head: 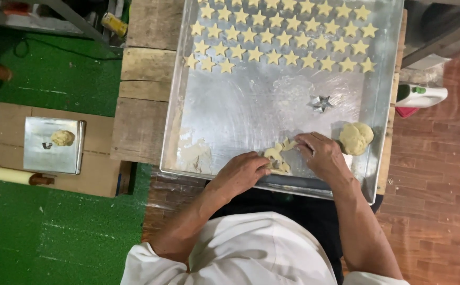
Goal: Rolling out dough with a rolling pin and cutting star shapes using a cookie cutter on a metal baking tray.
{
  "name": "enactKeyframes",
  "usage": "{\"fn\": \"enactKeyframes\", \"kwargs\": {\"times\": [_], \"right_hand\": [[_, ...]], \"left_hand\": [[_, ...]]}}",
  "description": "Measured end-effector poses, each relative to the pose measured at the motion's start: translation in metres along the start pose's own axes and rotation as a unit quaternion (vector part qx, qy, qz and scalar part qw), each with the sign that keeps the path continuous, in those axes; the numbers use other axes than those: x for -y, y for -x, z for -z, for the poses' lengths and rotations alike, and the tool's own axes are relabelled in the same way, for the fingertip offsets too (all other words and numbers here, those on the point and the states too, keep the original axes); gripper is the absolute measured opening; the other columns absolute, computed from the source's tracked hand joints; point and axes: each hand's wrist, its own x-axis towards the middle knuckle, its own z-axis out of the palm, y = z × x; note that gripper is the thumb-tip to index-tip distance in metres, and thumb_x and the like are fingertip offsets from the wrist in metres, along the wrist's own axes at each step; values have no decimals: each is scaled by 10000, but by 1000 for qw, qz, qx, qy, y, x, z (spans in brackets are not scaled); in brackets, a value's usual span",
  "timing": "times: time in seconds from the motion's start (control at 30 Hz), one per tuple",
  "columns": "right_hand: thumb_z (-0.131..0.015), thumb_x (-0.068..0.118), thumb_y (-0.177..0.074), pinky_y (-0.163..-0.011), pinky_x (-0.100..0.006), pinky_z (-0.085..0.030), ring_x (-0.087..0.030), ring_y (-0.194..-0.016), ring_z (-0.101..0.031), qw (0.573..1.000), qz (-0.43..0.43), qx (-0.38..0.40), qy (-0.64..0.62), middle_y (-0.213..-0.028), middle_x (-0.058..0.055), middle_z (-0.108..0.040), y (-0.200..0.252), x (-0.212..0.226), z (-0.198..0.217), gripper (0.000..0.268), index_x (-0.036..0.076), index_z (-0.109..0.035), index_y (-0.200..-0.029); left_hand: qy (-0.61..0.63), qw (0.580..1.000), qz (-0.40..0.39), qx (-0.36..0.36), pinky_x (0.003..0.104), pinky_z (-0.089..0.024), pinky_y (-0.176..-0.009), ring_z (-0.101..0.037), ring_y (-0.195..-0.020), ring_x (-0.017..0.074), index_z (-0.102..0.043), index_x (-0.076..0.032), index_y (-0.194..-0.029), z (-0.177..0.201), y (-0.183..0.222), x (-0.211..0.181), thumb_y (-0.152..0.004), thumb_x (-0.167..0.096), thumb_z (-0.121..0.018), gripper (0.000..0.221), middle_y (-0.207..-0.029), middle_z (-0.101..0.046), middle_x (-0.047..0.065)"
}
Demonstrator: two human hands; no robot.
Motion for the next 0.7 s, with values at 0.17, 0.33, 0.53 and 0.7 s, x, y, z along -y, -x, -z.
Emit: {"fn": "enactKeyframes", "kwargs": {"times": [0.17, 0.33, 0.53, 0.7], "right_hand": [[-740, 120, -924, -718, -441, -584, -349, -825, -734, 1000, -3, 3, -18, -880, -124, -730, 2, -6, 0, 179, 102, -751, -1102], [-753, 108, -922, -726, -445, -580, -355, -840, -732, 998, -4, -11, -54, -905, -132, -740, 2, 2, 10, 199, 78, -751, -1119], [-869, 354, -786, -907, -497, -563, -434, -1048, -694, 992, 88, 16, -92, -1103, -211, -713, 0, 34, 6, 556, 46, -728, -1227], [-826, 231, -831, -746, -343, -633, -266, -875, -731, 987, 67, 74, 127, -1044, -81, -609, -4, 36, -17, 403, 120, -681, -1190]], "left_hand": [[-10, 1000, 8, -20, 473, -577, -823, -688, -981, 398, -670, -122, -1094, -16, -13, 21, -1015, -242, -522, 206, -986, -675, 163], [33, 995, 61, -71, 455, -575, -867, -688, -1042, 365, -656, -121, -1185, 18, -16, 0, -1022, -179, -512, 225, -1070, -686, 160], [-72, 996, -45, -13, 478, -570, -938, -605, -1129, 445, -639, -15, -1251, 14, -10, -17, -852, -156, -766, 442, -1230, -578, 205], [-114, 988, -92, -55, 381, -576, -775, -650, -929, 373, -657, 39, -1011, 1, -31, -6, -917, -46, -667, 128, -1007, -594, 190]]}}
